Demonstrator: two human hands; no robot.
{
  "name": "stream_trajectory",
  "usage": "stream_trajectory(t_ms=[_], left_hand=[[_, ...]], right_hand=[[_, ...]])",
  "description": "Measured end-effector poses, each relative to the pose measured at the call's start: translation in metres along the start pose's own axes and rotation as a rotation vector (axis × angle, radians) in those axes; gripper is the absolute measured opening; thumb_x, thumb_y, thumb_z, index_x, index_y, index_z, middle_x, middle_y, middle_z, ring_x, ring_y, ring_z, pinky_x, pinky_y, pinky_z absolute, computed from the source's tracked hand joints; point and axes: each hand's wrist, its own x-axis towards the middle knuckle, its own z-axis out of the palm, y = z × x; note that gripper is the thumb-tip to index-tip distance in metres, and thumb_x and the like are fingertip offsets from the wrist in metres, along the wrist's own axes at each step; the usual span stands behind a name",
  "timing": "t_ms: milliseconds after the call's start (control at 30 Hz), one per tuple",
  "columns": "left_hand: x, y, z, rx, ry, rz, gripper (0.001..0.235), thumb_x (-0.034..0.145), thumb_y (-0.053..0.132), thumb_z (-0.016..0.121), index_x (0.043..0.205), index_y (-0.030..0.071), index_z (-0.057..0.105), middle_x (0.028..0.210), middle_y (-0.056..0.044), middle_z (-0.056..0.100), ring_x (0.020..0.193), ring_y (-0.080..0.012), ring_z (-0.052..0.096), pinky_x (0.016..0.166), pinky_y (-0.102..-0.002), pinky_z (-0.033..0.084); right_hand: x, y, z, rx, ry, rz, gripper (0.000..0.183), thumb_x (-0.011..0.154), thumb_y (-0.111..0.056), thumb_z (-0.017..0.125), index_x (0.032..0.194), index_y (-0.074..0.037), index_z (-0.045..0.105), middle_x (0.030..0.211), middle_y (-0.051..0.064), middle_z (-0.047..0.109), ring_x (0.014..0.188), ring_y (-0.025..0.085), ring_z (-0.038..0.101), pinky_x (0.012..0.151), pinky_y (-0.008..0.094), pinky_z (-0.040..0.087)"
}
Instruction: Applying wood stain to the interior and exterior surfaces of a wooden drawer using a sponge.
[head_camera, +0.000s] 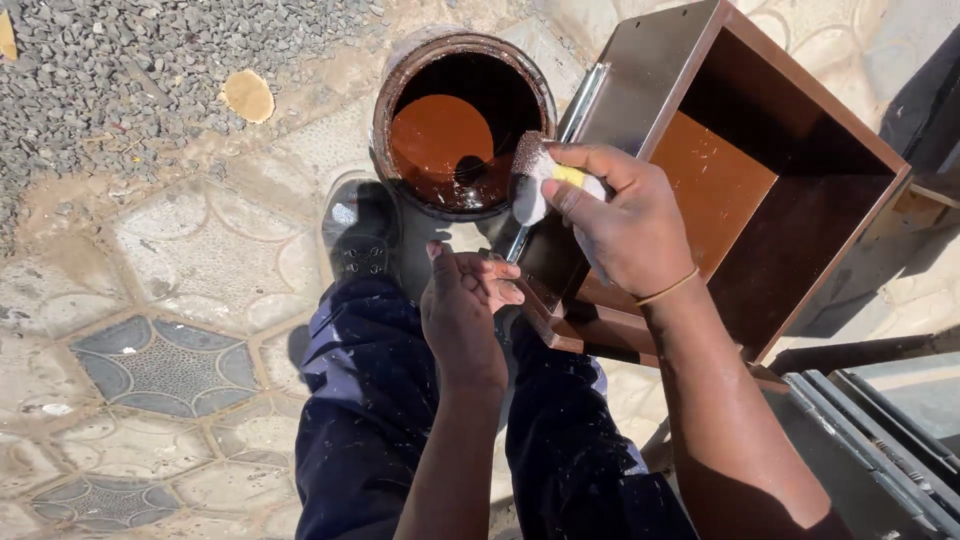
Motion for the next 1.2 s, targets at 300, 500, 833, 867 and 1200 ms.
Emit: stream_trajectory(t_ms=[300,500,833,867,1200], left_hand=[[-0.01,0.049,-0.018,-0.093,0.149,-0.175,0.058,0.101,0.052,0.035,0.077,0.006,0.06,0.079,-0.019,0.072,0.06,-0.025,0.061,0.087,-0.047,0.054],[-0.008,0.057,-0.034,-0.096,0.122,-0.13,0.054,0.1,0.048,0.034,0.08,0.005,0.059,0.08,-0.021,0.073,0.06,-0.0258,0.062,0.083,-0.047,0.057],[-0.004,0.062,-0.046,-0.101,0.138,-0.134,0.062,0.097,0.056,0.034,0.077,0.004,0.062,0.078,-0.018,0.074,0.06,-0.0248,0.064,0.081,-0.044,0.058],[-0.004,0.06,-0.046,-0.096,0.136,-0.136,0.062,0.097,0.056,0.033,0.077,0.005,0.062,0.078,-0.019,0.074,0.06,-0.0246,0.064,0.081,-0.044,0.059],[-0.001,0.057,-0.05,-0.07,0.164,-0.13,0.066,0.095,0.06,0.032,0.078,0.005,0.064,0.078,-0.017,0.074,0.058,-0.0231,0.066,0.08,-0.044,0.06]], right_hand=[[0.106,0.045,0.105,-0.953,0.212,-0.195,0.021,0.088,-0.022,0.074,0.107,-0.013,0.077,0.096,0.009,0.068,0.085,0.035,0.066,0.072,0.046,0.048],[0.137,0.058,0.133,-1.002,0.237,0.108,0.04,0.089,-0.011,0.073,0.129,-0.011,0.07,0.119,0.014,0.072,0.102,0.034,0.07,0.089,0.047,0.06],[0.141,0.064,0.126,-1.02,0.223,0.038,0.043,0.088,-0.008,0.075,0.13,-0.005,0.067,0.114,0.017,0.075,0.103,0.035,0.072,0.091,0.047,0.06],[0.142,0.066,0.125,-1.042,0.204,0.047,0.041,0.087,-0.006,0.073,0.127,-0.007,0.069,0.111,0.017,0.075,0.099,0.035,0.072,0.086,0.046,0.06],[0.122,0.016,0.105,-0.147,0.075,0.565,0.011,0.071,-0.005,0.051,0.069,-0.008,0.062,0.052,0.014,0.055,0.036,0.02,0.048,0.03,0.031,0.034]])
